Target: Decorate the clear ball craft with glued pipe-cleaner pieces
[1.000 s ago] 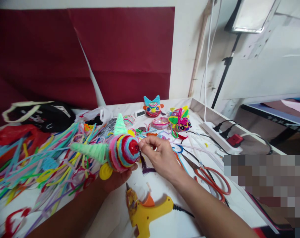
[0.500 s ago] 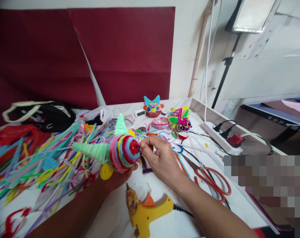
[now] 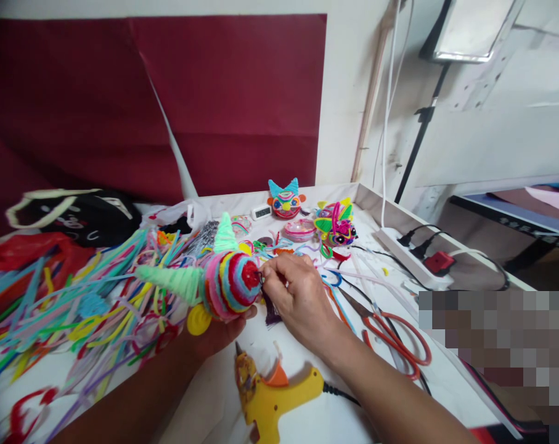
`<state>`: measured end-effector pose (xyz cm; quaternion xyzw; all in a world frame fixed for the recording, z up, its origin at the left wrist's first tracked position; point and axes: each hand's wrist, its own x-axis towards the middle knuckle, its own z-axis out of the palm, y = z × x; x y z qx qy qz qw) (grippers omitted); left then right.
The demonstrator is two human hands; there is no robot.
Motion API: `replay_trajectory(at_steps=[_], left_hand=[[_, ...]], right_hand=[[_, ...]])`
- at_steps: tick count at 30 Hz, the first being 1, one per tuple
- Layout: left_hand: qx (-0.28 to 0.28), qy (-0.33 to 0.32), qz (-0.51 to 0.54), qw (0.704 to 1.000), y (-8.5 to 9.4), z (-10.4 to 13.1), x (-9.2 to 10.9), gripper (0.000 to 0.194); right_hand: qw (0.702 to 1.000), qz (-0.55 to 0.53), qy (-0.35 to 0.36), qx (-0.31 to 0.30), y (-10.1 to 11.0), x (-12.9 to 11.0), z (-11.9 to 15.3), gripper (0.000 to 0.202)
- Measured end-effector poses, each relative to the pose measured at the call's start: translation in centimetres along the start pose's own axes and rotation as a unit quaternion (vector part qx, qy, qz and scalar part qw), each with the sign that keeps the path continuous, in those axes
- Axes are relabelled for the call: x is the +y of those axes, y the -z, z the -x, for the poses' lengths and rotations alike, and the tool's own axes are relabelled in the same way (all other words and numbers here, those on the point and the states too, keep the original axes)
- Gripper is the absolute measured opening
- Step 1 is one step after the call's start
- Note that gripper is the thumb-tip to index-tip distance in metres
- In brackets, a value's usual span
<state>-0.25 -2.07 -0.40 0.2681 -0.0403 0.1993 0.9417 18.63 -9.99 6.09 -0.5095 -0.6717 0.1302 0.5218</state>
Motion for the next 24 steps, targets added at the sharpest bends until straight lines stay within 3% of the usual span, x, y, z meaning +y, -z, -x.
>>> replay_trajectory(at_steps=[11,24], left_hand=[[0.001,-0.003,-0.005,1.0,0.06,0.11,-0.05,0.041],[-0.008,0.001,0.02,1.0,-0.03,-0.03,-0.02,0.042]], right_hand=[[0.999,-0.007,-0.007,0.031,0.01,0.11,0.18,0.017],[0.991,-0.105,-0.067,0.043,0.02,-0.29,0.14,0.016]])
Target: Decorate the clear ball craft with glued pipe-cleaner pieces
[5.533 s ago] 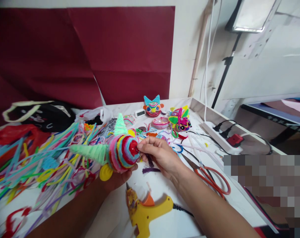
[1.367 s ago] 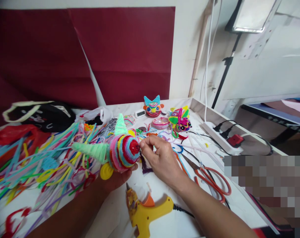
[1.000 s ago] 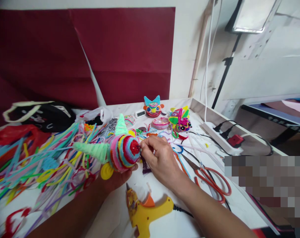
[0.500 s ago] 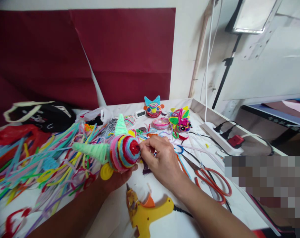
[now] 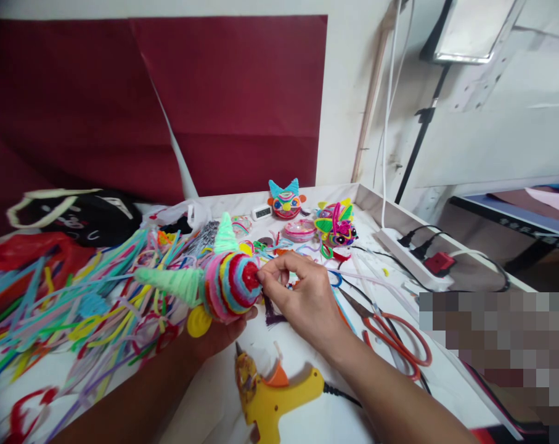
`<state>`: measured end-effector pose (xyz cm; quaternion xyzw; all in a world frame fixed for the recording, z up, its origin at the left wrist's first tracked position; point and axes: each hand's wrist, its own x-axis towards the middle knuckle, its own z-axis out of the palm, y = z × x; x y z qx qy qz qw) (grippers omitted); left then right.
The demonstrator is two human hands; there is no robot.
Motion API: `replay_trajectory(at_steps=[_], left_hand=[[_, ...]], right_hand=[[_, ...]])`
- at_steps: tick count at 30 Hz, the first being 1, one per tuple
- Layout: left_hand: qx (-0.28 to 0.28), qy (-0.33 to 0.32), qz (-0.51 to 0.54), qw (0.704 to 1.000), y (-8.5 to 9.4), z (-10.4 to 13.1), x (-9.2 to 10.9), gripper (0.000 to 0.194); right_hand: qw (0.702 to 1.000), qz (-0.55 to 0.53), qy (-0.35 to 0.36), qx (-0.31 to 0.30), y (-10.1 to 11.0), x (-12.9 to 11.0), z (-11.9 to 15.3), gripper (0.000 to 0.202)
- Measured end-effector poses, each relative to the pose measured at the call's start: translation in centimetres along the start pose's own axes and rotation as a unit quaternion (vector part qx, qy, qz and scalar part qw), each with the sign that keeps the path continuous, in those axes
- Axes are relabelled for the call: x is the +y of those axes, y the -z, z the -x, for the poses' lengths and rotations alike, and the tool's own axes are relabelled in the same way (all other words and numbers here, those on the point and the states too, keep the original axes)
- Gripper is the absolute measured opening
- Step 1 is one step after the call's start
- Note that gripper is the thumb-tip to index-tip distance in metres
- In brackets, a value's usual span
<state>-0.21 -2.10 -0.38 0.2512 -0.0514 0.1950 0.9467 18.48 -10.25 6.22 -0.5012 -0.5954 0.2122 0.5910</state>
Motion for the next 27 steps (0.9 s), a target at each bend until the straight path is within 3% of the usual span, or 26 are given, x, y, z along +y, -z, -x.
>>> replay_trajectory(at_steps=[6,12,27], left_hand=[[0.013,0.005,-0.009,1.0,0.4,0.0,-0.1,0.041],[0.041,0.003,-0.005,0.999,1.0,0.3,-0.2,0.039],[0.046,0.006,0.003,0.999,0.9,0.3,-0.3,0.038]], right_hand=[[0.998,-0.033,-0.051,-0.028,-0.2,0.3,-0.1,0.01],[0.996,-0.046,-0.062,-0.044,-0.4,0.5,0.0,0.009],[0.994,-0.059,-0.069,-0.056,-0.5,0.6,-0.2,0.013]])
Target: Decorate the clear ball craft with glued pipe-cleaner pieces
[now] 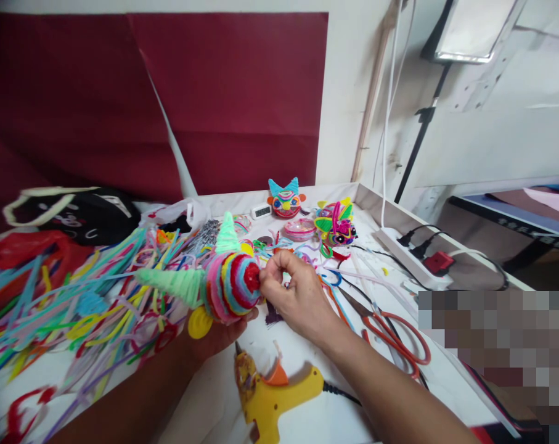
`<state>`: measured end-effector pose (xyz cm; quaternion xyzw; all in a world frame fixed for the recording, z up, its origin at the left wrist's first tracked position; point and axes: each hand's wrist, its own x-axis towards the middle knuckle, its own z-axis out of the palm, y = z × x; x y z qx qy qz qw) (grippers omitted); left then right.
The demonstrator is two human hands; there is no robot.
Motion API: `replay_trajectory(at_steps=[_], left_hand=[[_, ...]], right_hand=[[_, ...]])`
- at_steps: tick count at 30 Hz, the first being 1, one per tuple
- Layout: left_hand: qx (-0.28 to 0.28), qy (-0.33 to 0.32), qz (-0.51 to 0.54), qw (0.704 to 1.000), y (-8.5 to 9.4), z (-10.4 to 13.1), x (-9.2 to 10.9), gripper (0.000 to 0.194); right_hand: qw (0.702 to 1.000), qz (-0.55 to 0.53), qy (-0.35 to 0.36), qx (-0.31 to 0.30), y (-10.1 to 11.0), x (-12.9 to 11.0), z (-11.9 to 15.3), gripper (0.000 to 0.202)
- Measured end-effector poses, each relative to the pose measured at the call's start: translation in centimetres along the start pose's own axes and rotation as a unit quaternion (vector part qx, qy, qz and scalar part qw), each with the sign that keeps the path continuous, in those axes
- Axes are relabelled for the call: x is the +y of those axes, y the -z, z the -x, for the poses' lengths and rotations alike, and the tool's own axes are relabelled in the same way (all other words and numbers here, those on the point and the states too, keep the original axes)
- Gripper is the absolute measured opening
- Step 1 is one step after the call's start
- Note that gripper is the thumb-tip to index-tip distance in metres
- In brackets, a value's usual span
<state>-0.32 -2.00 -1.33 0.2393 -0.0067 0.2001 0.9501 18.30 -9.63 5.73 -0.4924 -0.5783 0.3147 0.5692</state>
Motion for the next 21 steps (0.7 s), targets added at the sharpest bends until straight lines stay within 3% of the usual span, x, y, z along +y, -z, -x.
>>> replay_trajectory(at_steps=[13,21], left_hand=[[-0.015,0.018,0.011,1.0,-0.57,0.02,0.29,0.042],[-0.033,0.009,-0.01,0.999,-0.77,-0.09,0.17,0.042]], right_hand=[[1.0,-0.021,0.015,0.011,0.26,-0.06,-0.03,0.025],[0.998,-0.059,0.034,0.006,0.71,0.19,-0.15,0.018]])
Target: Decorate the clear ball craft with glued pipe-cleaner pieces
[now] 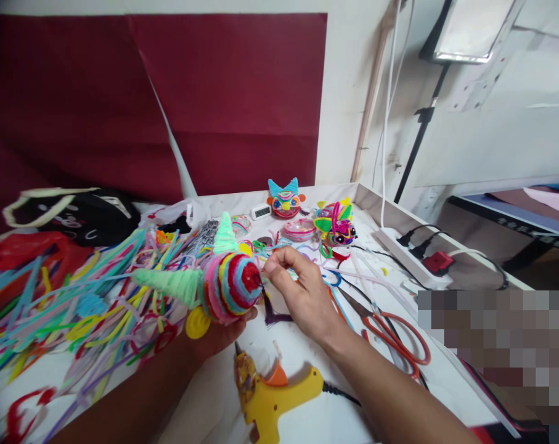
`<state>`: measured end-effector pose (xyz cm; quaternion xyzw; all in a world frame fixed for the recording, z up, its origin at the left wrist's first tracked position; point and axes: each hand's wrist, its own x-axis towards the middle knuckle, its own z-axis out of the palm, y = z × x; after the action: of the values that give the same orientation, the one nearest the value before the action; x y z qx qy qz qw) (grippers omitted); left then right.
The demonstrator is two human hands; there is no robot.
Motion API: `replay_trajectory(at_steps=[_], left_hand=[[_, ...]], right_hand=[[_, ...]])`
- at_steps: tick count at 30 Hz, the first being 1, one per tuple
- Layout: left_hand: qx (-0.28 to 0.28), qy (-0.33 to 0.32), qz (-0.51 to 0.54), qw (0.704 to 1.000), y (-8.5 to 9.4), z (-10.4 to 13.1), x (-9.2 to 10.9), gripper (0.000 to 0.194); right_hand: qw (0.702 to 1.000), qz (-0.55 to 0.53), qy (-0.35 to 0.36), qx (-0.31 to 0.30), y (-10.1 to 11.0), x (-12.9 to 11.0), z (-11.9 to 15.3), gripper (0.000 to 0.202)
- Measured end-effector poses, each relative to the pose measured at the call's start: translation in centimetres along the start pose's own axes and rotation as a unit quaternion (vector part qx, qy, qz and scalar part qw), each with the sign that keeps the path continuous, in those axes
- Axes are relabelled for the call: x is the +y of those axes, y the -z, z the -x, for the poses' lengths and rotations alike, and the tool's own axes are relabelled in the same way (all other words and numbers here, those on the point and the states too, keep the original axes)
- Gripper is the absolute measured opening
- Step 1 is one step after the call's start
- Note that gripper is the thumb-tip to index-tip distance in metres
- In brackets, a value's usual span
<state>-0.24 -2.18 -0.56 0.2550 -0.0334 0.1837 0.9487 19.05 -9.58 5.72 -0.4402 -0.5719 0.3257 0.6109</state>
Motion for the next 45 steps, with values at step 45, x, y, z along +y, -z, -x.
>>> replay_trajectory(at_steps=[45], left_hand=[[0.23,-0.289,-0.013,0.929,-1.4,0.0,2.9,0.044]], right_hand=[[0.929,0.293,0.222,0.054,0.3,4.1,2.9,0.017]])
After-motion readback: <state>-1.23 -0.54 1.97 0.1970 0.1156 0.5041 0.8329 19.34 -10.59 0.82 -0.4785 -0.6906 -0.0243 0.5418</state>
